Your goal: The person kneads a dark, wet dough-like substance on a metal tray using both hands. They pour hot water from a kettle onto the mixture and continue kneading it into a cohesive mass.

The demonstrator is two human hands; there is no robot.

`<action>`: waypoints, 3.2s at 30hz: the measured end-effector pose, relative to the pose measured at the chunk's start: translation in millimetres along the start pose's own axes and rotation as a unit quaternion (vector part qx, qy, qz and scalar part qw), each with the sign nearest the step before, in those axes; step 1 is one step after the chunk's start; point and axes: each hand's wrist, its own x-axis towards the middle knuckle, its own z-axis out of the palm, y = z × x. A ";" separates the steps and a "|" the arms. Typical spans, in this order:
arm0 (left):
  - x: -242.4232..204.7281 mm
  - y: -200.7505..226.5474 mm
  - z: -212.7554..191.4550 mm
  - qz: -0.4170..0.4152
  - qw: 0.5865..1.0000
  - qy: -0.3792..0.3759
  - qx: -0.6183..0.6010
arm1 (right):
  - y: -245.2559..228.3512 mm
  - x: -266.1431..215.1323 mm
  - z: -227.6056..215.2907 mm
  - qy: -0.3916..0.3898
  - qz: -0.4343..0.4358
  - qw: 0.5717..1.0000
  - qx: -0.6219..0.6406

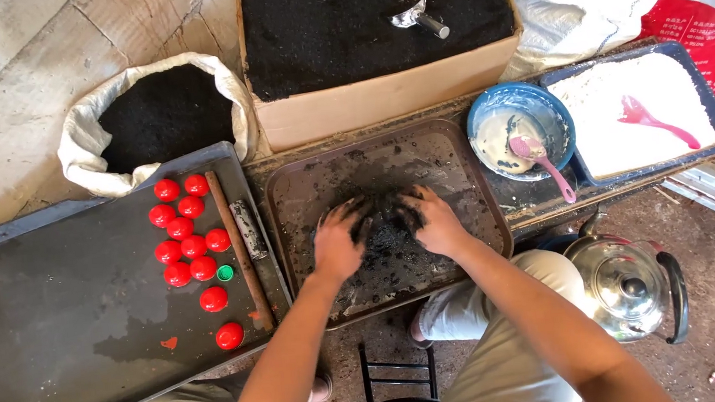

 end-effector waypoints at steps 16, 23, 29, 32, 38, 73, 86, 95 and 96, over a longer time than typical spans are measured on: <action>28.1 -48.9 43.3 -0.067 0.992 0.015 -0.108 | 7.6 13.2 72.2 -0.023 0.080 0.982 0.168; 34.3 -34.6 36.1 0.002 0.947 0.133 -0.293 | 24.8 31.2 105.1 0.016 -0.002 0.968 0.250; 2.8 -1.6 -8.1 0.002 0.943 0.258 -0.213 | 22.9 30.6 80.7 0.060 0.065 0.966 0.242; -12.2 1.5 -2.4 -0.092 0.939 0.288 -0.164 | 4.2 7.7 57.8 0.121 0.120 0.968 0.184; -9.8 3.8 27.7 -0.144 0.942 0.231 -0.197 | -7.1 -19.6 72.1 0.059 0.258 0.964 0.038; 83.1 -38.0 12.2 0.066 0.976 0.033 -0.204 | 2.0 -24.6 75.5 -0.045 0.053 0.993 0.098; 63.9 -37.3 41.5 0.082 0.953 0.122 -0.266 | 23.8 -4.5 106.1 -0.164 0.087 0.975 -0.120; 50.9 -2.3 16.8 -0.074 0.960 0.129 -0.238 | 50.6 -3.6 130.3 -0.034 -0.031 0.992 -0.117; 49.5 6.2 12.1 -0.094 0.957 0.133 -0.242 | 49.5 -1.8 129.4 -0.020 -0.040 0.991 -0.126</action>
